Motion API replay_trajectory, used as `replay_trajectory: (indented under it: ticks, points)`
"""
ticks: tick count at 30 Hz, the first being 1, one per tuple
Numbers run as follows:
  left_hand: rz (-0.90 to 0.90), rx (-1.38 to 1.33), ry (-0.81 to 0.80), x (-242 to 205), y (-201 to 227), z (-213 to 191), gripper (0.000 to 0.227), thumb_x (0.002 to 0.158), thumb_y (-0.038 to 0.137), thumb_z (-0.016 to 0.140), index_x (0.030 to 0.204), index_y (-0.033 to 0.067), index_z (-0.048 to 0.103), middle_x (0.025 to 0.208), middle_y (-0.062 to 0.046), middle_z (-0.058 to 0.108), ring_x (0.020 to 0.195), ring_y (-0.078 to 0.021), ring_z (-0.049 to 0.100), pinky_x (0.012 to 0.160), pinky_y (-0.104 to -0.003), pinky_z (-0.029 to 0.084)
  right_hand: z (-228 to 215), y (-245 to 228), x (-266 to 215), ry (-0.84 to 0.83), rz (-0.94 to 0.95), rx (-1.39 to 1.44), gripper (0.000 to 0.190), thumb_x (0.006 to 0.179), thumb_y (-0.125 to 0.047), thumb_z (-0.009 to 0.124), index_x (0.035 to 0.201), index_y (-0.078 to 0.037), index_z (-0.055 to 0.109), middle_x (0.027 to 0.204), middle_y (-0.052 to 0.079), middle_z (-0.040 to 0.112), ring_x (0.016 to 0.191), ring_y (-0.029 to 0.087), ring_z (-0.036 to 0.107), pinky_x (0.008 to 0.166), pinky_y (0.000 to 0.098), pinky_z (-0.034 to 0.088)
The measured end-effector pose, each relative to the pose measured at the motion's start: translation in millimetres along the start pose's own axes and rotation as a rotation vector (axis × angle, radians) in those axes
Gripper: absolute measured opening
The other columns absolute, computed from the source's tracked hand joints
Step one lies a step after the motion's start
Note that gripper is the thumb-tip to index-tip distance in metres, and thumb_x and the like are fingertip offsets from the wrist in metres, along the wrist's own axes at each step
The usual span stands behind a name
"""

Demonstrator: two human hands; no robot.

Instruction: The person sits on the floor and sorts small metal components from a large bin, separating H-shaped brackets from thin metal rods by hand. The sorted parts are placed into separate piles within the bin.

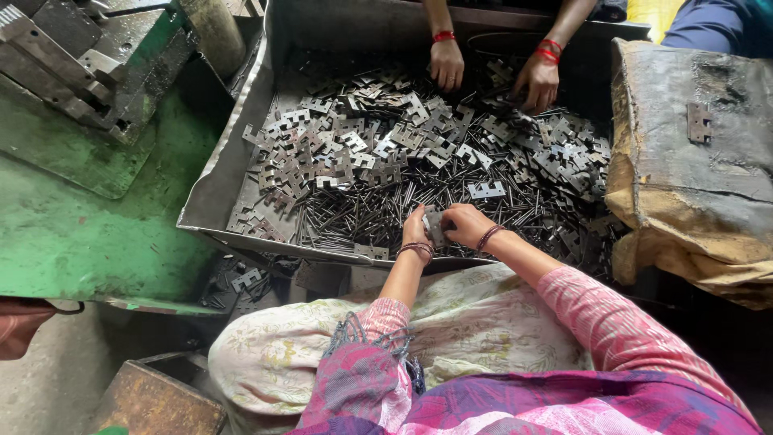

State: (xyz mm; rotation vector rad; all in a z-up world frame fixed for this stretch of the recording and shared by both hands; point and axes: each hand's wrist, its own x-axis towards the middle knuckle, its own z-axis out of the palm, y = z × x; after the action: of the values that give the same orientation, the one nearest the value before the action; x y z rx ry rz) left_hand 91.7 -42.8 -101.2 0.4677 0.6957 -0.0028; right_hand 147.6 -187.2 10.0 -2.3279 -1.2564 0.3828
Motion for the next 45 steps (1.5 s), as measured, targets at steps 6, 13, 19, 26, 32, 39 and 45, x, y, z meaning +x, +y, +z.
replay_trajectory:
  ticks: [6, 13, 19, 26, 32, 39, 45]
  points:
    - [0.157, 0.164, -0.031, -17.5, 4.9, 7.3, 0.024, 0.103, 0.018, 0.056, 0.120, 0.0068, 0.068, 0.088, -0.004, 0.068, 0.066, -0.0136, 0.065, 0.051, -0.030, 0.052, -3.4, -9.5, -5.3, 0.018, 0.006, -0.011, 0.033, 0.073, -0.007, 0.073, 0.105, -0.004, 0.072, 0.100, 0.016, 0.068, 0.100, 0.036, 0.066, 0.088, 0.0435, 0.055]
    - [0.231, 0.179, -0.031, -8.5, -1.5, 1.4, 0.036, 0.100, 0.001, 0.051, 0.132, 0.0114, 0.064, 0.094, -0.005, 0.066, 0.066, -0.0112, 0.062, 0.046, -0.026, 0.049, -9.0, -32.7, -21.2, 0.180, 0.050, -0.046, 0.042, 0.084, -0.012, 0.068, 0.124, 0.001, 0.064, 0.108, 0.019, 0.068, 0.101, 0.038, 0.065, 0.088, 0.0443, 0.053]
    - [0.390, 0.195, -0.041, 18.0, -28.2, 23.5, 0.044, 0.097, -0.002, 0.056, 0.141, 0.0010, 0.054, 0.109, -0.012, 0.069, 0.092, -0.0175, 0.067, 0.079, -0.031, 0.057, -12.6, -67.2, -28.5, 0.141, -0.104, -0.744, 0.042, 0.079, -0.009, 0.062, 0.119, 0.006, 0.061, 0.108, 0.016, 0.065, 0.098, 0.028, 0.064, 0.086, 0.0355, 0.053]
    - [0.273, 0.346, -0.224, 14.7, -47.6, 114.5, 0.056, 0.097, 0.010, 0.060, 0.150, -0.0018, 0.045, 0.128, -0.016, 0.068, 0.107, -0.0257, 0.069, 0.098, -0.032, 0.054, -99.1, -28.4, -73.8, 0.411, -0.034, -0.907, 0.031, 0.084, 0.000, 0.058, 0.113, -0.005, 0.067, 0.087, 0.007, 0.066, 0.078, 0.020, 0.065, 0.075, 0.0294, 0.054]
    - [0.752, 1.248, 0.025, 7.0, 35.1, 95.0, 0.046, 0.079, 0.019, 0.071, 0.124, 0.0114, 0.071, 0.117, -0.016, 0.075, 0.105, -0.0284, 0.075, 0.096, -0.038, 0.059, -215.1, 119.0, -192.5, 0.510, 0.486, -1.108, 0.007, 0.102, -0.005, 0.058, 0.103, -0.007, 0.064, 0.086, 0.009, 0.061, 0.077, 0.021, 0.060, 0.073, 0.0320, 0.052]
    - [1.011, 1.967, 0.324, 51.6, 137.7, 11.0, 0.045, 0.085, 0.007, 0.063, 0.130, 0.0103, 0.057, 0.128, -0.013, 0.062, 0.124, -0.0320, 0.056, 0.094, -0.049, 0.052, -216.3, 248.3, -280.7, 0.591, 0.720, -0.820, 0.012, 0.103, -0.008, 0.056, 0.106, 0.003, 0.059, 0.097, 0.022, 0.062, 0.086, 0.035, 0.062, 0.081, 0.0432, 0.054]
    - [1.030, 2.124, 0.200, 63.8, 170.2, -11.5, 0.032, 0.083, 0.006, 0.067, 0.114, 0.0123, 0.064, 0.116, -0.011, 0.064, 0.114, -0.0345, 0.059, 0.090, -0.048, 0.053, -226.1, 192.4, -262.1, 0.510, 0.776, -0.868, 0.018, 0.106, -0.013, 0.059, 0.103, 0.005, 0.061, 0.097, 0.026, 0.065, 0.087, 0.039, 0.065, 0.080, 0.0485, 0.056]
